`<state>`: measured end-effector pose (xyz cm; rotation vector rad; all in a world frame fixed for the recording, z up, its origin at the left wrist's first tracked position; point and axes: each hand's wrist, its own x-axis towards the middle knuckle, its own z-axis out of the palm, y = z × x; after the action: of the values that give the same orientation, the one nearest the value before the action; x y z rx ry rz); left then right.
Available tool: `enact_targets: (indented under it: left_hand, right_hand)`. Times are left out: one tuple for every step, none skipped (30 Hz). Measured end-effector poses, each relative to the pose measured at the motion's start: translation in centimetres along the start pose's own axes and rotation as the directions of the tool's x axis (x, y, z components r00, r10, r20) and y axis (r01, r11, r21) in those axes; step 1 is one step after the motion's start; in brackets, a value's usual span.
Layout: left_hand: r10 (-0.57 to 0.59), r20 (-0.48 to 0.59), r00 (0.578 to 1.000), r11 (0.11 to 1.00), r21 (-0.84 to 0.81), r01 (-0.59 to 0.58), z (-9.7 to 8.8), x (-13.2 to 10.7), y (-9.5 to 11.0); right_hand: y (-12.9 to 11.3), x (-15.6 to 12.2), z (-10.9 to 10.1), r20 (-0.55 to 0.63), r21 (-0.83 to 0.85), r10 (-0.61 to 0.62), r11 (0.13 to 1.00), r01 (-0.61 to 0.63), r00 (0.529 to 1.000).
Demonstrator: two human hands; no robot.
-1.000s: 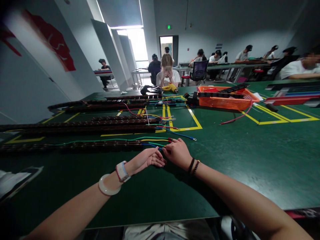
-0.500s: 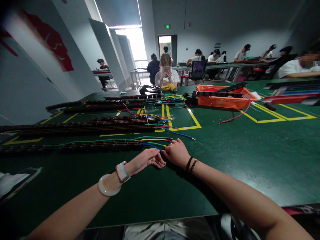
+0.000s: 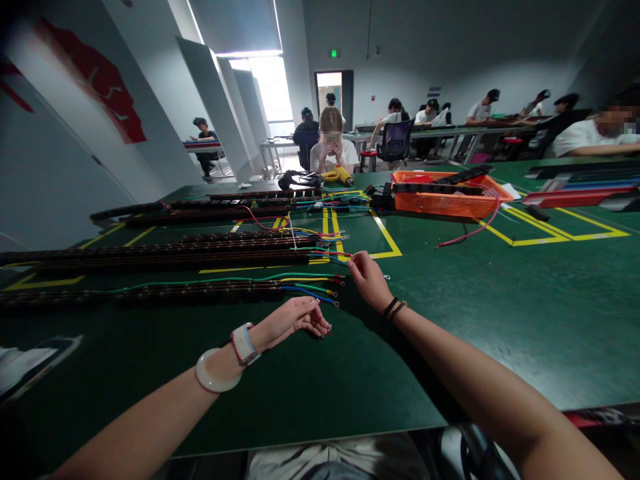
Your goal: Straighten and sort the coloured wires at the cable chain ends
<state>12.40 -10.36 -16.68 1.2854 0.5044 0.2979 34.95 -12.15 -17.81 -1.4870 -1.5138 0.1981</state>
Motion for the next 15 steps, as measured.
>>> enact_targets:
  left_hand:
    - [0.002, 0.005, 1.000, 1.000, 0.003, -0.002, 0.0, 0.0, 0.0]
    - [0.005, 0.008, 1.000, 1.000, 0.005, -0.005, -0.1, 0.0, -0.1]
    - [0.008, 0.008, 1.000, 1.000, 0.004, -0.009, -0.1, 0.0, -0.1]
    - [0.010, 0.006, 1.000, 1.000, 0.003, -0.010, 0.0, 0.0, -0.1]
    - [0.009, 0.002, 1.000, 1.000, 0.000, -0.009, 0.0, 0.0, -0.1]
    - [0.008, -0.004, 1.000, 1.000, -0.003, -0.008, 0.0, 0.0, -0.1]
    - [0.007, -0.008, 1.000, 1.000, -0.005, -0.007, 0.1, 0.1, -0.1]
    - [0.007, -0.011, 1.000, 1.000, -0.008, -0.007, 0.1, 0.1, -0.1]
    - [0.006, -0.011, 1.000, 1.000, -0.009, -0.006, 0.1, 0.1, -0.1]
    - [0.005, -0.011, 1.000, 1.000, -0.008, -0.005, 0.1, 0.1, -0.1]
    - [0.006, -0.011, 1.000, 1.000, -0.006, -0.006, 0.1, 0.1, -0.1]
    - [0.006, -0.011, 1.000, 1.000, -0.003, -0.006, 0.2, 0.1, -0.1]
    - [0.003, -0.014, 1.000, 1.000, 0.001, -0.003, 0.2, 0.1, 0.0]
    - [0.000, -0.019, 1.000, 1.000, 0.006, 0.000, 0.2, 0.1, 0.0]
    - [-0.003, -0.023, 1.000, 1.000, 0.011, 0.003, 0.3, 0.1, 0.0]
  right_hand:
    - [0.5, 0.2, 0.1, 0.003, 0.015, 0.009, 1.000, -0.009, 1.000]
    - [0.8, 0.3, 0.2, 0.010, 0.012, 0.013, 1.000, -0.014, 1.000]
    - [1.1, 0.5, 0.4, 0.023, -0.007, 0.012, 1.000, -0.012, 1.000]
    - [1.2, 0.6, 0.6, 0.043, -0.040, 0.004, 0.999, -0.002, 0.999]
    - [1.3, 0.6, 0.8, 0.073, -0.085, -0.011, 0.996, 0.017, 0.997]
    - [1.2, 0.6, 1.0, 0.113, -0.143, -0.032, 0.989, 0.048, 0.993]
    - [1.1, 0.6, 1.3, 0.160, -0.204, -0.053, 0.975, 0.085, 0.986]
    - [0.9, 0.5, 1.6, 0.209, -0.263, -0.071, 0.957, 0.126, 0.975]
    - [0.6, 0.4, 1.9, 0.256, -0.311, -0.085, 0.936, 0.165, 0.963]
    - [0.4, 0.3, 2.2, 0.296, -0.346, -0.096, 0.917, 0.200, 0.950]
    - [0.1, 0.2, 2.5, 0.329, -0.366, -0.106, 0.902, 0.231, 0.938]
    - [-0.1, 0.1, 2.8, 0.356, -0.369, -0.119, 0.894, 0.256, 0.927]
    - [-0.3, 0.0, 3.0, 0.377, -0.357, -0.133, 0.892, 0.277, 0.916]
    - [-0.6, -0.1, 3.2, 0.392, -0.338, -0.145, 0.896, 0.289, 0.909]
    - [-0.7, -0.1, 3.3, 0.401, -0.317, -0.152, 0.902, 0.293, 0.904]
